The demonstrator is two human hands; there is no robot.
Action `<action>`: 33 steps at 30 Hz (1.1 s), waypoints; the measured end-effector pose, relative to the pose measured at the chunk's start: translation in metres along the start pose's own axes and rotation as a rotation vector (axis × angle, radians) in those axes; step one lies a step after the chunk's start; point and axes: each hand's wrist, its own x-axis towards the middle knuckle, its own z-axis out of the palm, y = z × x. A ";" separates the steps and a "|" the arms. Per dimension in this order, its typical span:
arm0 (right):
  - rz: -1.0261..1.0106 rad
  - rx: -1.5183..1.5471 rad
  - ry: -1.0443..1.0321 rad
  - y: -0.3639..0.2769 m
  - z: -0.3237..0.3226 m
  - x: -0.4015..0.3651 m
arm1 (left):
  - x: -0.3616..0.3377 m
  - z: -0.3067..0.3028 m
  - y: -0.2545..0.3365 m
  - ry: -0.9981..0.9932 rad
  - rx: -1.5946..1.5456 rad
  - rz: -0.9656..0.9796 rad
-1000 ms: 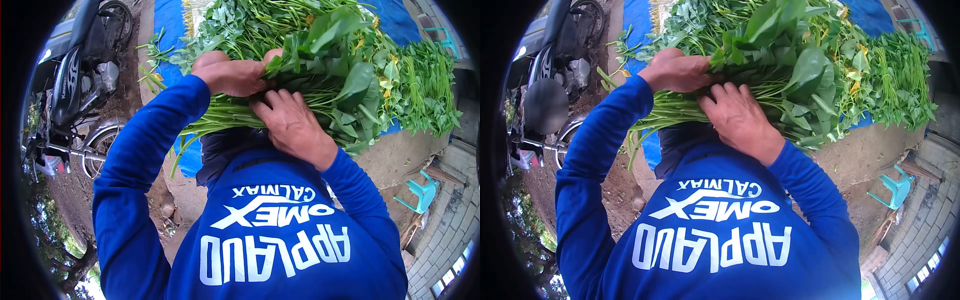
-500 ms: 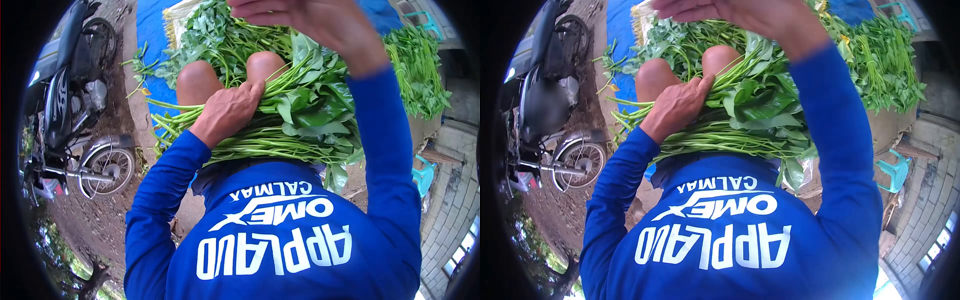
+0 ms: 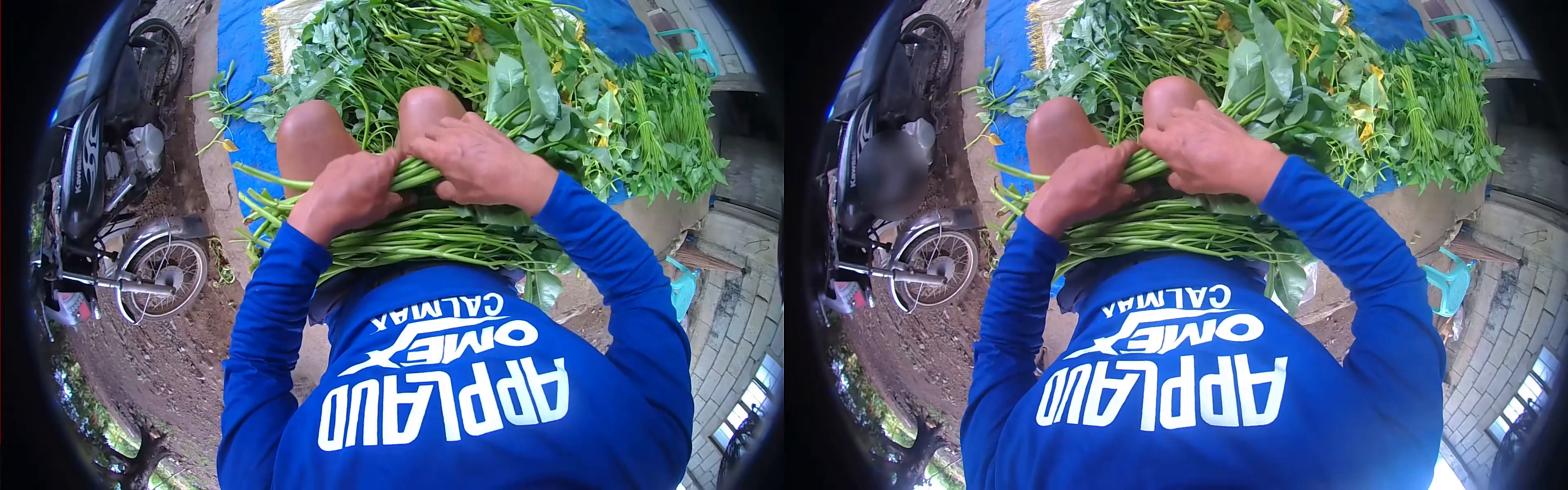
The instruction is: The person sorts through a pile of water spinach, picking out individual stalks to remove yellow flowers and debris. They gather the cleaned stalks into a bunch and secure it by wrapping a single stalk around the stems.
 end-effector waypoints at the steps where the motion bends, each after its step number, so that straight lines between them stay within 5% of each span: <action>1: 0.041 0.085 -0.081 0.000 -0.012 -0.004 | -0.002 0.000 -0.001 0.030 -0.072 0.086; 8: 0.013 -0.293 0.169 0.020 0.014 -0.036 | -0.008 0.006 0.005 0.073 0.090 0.105; 11: -0.003 -0.226 0.248 0.030 -0.004 -0.057 | -0.008 0.008 0.006 0.088 0.117 0.116; 17: 0.176 -0.459 0.147 0.032 -0.008 -0.081 | -0.015 -0.004 0.004 0.012 0.078 0.098; 19: 0.188 -0.437 0.348 0.025 0.005 -0.098 | -0.028 -0.028 0.011 -0.118 -0.065 0.030; 25: 0.325 -0.392 0.541 0.024 0.087 -0.161 | -0.088 0.031 0.025 0.172 0.203 0.030; 28: 0.449 -0.329 0.712 0.046 0.086 -0.178 | -0.091 0.028 0.028 0.083 0.210 0.010; 31: 0.594 -0.417 0.473 0.076 0.066 -0.207 | -0.090 0.032 0.025 0.100 0.210 0.054; 33: 0.817 -0.813 0.253 0.122 0.048 -0.254 | -0.091 0.030 0.023 0.112 0.225 0.071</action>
